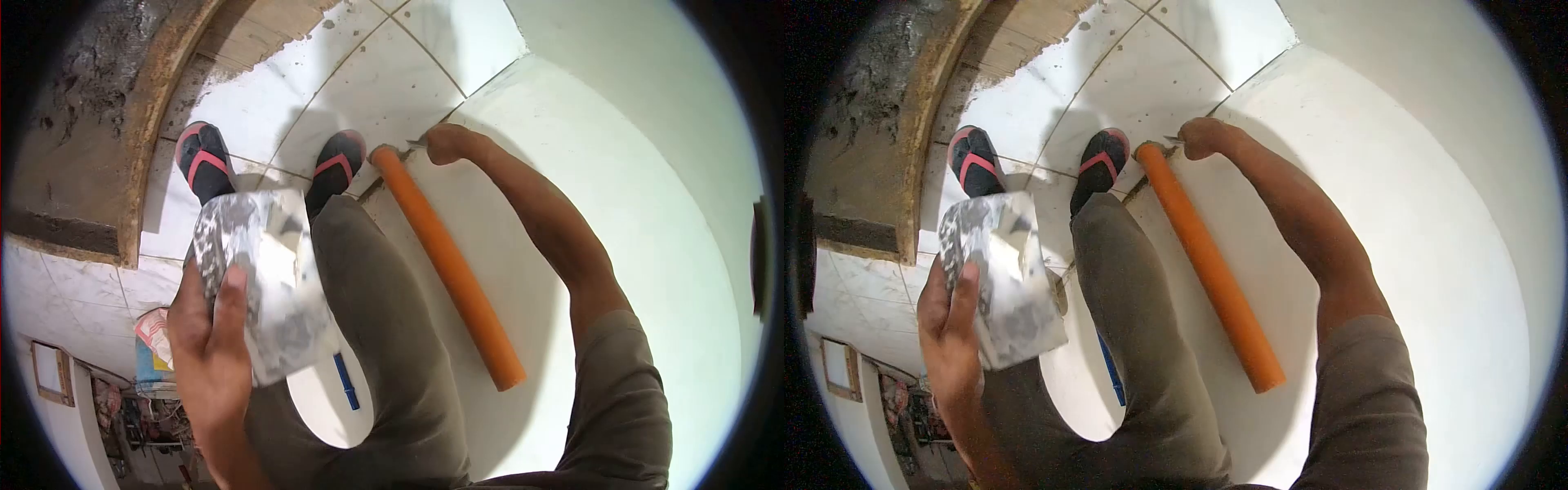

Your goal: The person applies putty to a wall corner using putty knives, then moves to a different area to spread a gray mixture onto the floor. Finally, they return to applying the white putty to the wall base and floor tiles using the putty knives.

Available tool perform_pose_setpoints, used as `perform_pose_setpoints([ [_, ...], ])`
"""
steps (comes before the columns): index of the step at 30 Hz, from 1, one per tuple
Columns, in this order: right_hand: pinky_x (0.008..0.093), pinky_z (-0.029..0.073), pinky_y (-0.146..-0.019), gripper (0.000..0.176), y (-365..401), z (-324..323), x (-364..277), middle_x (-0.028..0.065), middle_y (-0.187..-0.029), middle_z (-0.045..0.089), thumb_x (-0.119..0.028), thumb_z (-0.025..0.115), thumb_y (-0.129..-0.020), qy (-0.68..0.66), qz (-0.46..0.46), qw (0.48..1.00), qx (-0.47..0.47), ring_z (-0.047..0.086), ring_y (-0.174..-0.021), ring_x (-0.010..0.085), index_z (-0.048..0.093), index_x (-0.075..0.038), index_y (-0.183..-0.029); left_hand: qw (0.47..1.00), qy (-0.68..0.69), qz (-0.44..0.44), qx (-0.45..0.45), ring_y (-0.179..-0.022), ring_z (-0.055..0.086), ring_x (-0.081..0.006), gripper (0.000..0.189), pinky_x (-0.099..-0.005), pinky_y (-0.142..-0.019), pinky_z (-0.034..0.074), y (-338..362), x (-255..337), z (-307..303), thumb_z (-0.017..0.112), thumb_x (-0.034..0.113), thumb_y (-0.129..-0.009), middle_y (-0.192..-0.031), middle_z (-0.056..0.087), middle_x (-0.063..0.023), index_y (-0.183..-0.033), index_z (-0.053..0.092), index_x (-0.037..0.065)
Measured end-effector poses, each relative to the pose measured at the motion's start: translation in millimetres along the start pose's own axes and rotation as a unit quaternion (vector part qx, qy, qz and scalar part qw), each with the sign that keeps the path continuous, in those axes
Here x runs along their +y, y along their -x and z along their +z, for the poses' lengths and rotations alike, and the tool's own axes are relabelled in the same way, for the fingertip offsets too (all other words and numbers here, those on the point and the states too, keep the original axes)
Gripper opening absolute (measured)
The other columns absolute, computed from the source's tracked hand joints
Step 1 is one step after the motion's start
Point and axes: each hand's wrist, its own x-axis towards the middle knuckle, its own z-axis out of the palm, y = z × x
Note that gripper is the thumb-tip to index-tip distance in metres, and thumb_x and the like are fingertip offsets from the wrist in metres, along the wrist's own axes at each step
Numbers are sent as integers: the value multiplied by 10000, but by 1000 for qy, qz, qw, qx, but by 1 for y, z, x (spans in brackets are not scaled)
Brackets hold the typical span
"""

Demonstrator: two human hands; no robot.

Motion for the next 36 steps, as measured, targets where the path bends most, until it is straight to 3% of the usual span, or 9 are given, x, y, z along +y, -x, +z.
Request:
perform_pose_setpoints([
  [3,335,483,-669,296,75,-49,-21,92,-787,638,-241,554,-842,-323,25,943,71,601,-738,182,643,0,-989,997,80,2,-1,-809,526,-96,295,-234,-732,422,-7,-12,5,541,195,-948,-937,627,-42,-1138,571,-28],
  [9,278,441,-683,301,192,-106,-77,38,-767,595,-252,553,-892,-533,-44,810,240,514,-722,118,616,26,-990,922,375,-85,-42,-766,614,-89,245,-231,-666,489,-15,-28,15,566,149,-930,-930,658,-34,-1125,598,4],
  [14,299,474,-804,341,263,-143,-145,90,-973,635,-76,535,-880,-525,-73,811,247,584,-886,175,552,-17,-1215,870,478,-86,-81,-818,645,-165,292,-275,-718,524,-19,-37,22,571,131,-903,-995,641,-89,-1149,555,-26],
  [16,375,452,-974,535,251,-122,-155,140,-1219,581,45,551,-796,-358,-286,784,420,555,-1150,272,481,-53,-1316,861,488,-91,-111,-849,645,-172,298,-281,-740,524,-21,-41,22,563,146,-910,-1008,640,-95,-1150,556,-30],
  [18,450,368,-1077,643,250,-121,-168,141,-1379,466,56,619,-733,-281,-376,783,408,432,-1293,315,455,-77,-1341,856,489,-84,-146,-905,642,-188,316,-298,-784,520,-20,-47,19,556,178,-919,-1038,638,-111,-1160,558,-27],
  [22,489,353,-1072,558,247,-115,-192,198,-1372,457,-144,667,-787,-134,-382,798,447,449,-1273,349,467,-39,-1297,813,550,-95,-168,-907,641,-194,311,-305,-780,524,-16,-36,20,567,187,-916,-1037,639,-111,-1151,564,-16],
  [31,450,327,-1105,530,227,-71,-152,170,-1409,418,-8,522,-820,-55,-282,861,420,395,-1321,288,440,-48,-1341,865,486,-69,-103,-764,625,-103,283,-254,-651,516,-15,-35,14,565,177,-932,-936,650,-39,-1167,561,18],
  [32,446,357,-1088,644,220,-57,-140,176,-1392,436,126,510,-725,-78,-259,886,377,433,-1286,320,440,-40,-1343,873,472,-50,-112,-759,622,-98,281,-251,-647,513,-12,-27,8,565,179,-934,-934,649,-35,-1163,562,17],
  [36,367,456,-877,326,201,-10,-77,216,-1093,613,12,461,-859,-338,43,870,355,601,-982,331,526,27,-1178,900,432,-13,-63,-721,626,-113,360,-238,-575,517,-7,-15,12,596,213,-912,-953,640,-63,-1191,539,-9],
])
